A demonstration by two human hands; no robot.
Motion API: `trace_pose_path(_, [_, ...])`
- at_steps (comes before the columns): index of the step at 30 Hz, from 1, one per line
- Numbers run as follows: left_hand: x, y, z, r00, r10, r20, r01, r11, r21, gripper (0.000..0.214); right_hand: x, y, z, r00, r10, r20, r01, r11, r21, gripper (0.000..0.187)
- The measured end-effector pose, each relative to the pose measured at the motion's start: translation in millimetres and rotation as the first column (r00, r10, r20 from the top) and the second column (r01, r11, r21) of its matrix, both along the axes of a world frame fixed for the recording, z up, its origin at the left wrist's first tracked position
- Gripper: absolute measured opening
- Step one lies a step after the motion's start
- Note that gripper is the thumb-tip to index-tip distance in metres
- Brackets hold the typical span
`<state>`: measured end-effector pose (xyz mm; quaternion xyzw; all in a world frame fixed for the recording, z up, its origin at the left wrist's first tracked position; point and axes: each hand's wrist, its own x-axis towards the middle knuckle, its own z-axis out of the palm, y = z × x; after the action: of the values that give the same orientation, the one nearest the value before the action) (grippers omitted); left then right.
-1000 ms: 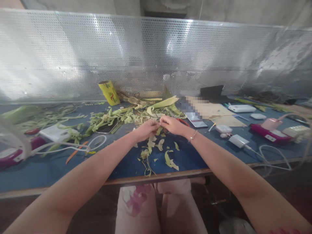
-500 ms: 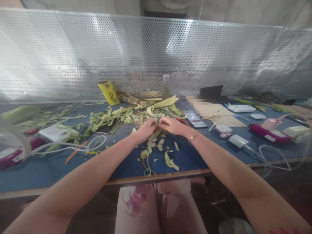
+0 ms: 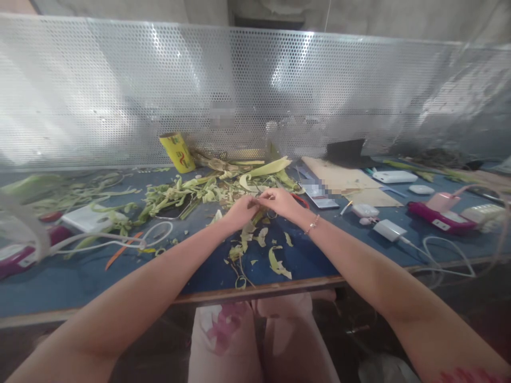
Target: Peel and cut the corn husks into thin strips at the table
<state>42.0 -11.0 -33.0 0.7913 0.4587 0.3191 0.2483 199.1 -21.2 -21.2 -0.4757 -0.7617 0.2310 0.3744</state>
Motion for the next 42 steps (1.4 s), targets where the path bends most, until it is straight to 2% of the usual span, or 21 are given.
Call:
trace_pose_path(4, [-1.3,0.7,0.5,0.999,-0.003,-0.032,0.003,1.000,-0.011,0.026,0.3,-0.9,0.9,0.995,-0.096,-0.041,0.094,0.994,-0.061,0.015])
trace_pose_path(7, [-2.8,1.0,1.4,0.999,-0.030,-0.022,0.029,0.999,-0.017,0.027,-1.5,-0.4,-0.6,0.975,-0.118,-0.190,0.091,0.985,-0.146,0.012])
trace_pose_path(10, [-5.3,0.6,5.1,0.998,-0.045,-0.050,0.045,0.999,-0.010,0.028,-3.2,-0.1,-1.5,0.909,-0.066,-0.411,-0.039,0.969,-0.243,0.012])
trace_pose_path(13, [-8.2,0.0,10.7,0.994,-0.014,-0.104,0.019,0.999,0.044,0.027,-3.4,0.0,-1.2,0.817,-0.013,-0.577,-0.200,0.931,-0.304,0.017])
trace_pose_path(16, [-10.0,-0.2,14.9,0.986,0.023,-0.167,-0.002,0.992,0.125,0.024,-2.4,0.3,-0.8,0.741,-0.003,-0.672,-0.292,0.899,-0.327,0.021])
trace_pose_path(19, [-10.4,0.1,16.4,0.977,0.037,-0.211,0.001,0.984,0.176,0.022,-1.8,0.0,-0.4,0.704,-0.014,-0.710,-0.325,0.882,-0.340,0.022])
trace_pose_path(22, [-10.2,0.5,16.5,0.971,0.036,-0.235,0.009,0.982,0.188,0.020,-2.0,-0.8,0.0,0.723,-0.003,-0.690,-0.318,0.886,-0.337,0.022])
trace_pose_path(28, [-11.1,1.0,15.1,0.969,0.028,-0.244,0.022,0.980,0.199,0.017,-1.0,2.4,-3.1,0.810,0.055,-0.584,-0.256,0.929,-0.267,0.023])
trace_pose_path(33, [-13.2,3.5,13.5,0.970,0.027,-0.242,0.028,0.974,0.224,0.016,2.4,6.7,-4.7,0.837,0.056,-0.544,-0.211,0.951,-0.227,0.022])
trace_pose_path(42, [-15.8,2.7,23.1,0.892,0.091,-0.443,0.074,0.937,0.342,0.017,5.5,8.0,0.4,0.911,0.056,-0.409,-0.141,0.974,-0.180,0.017])
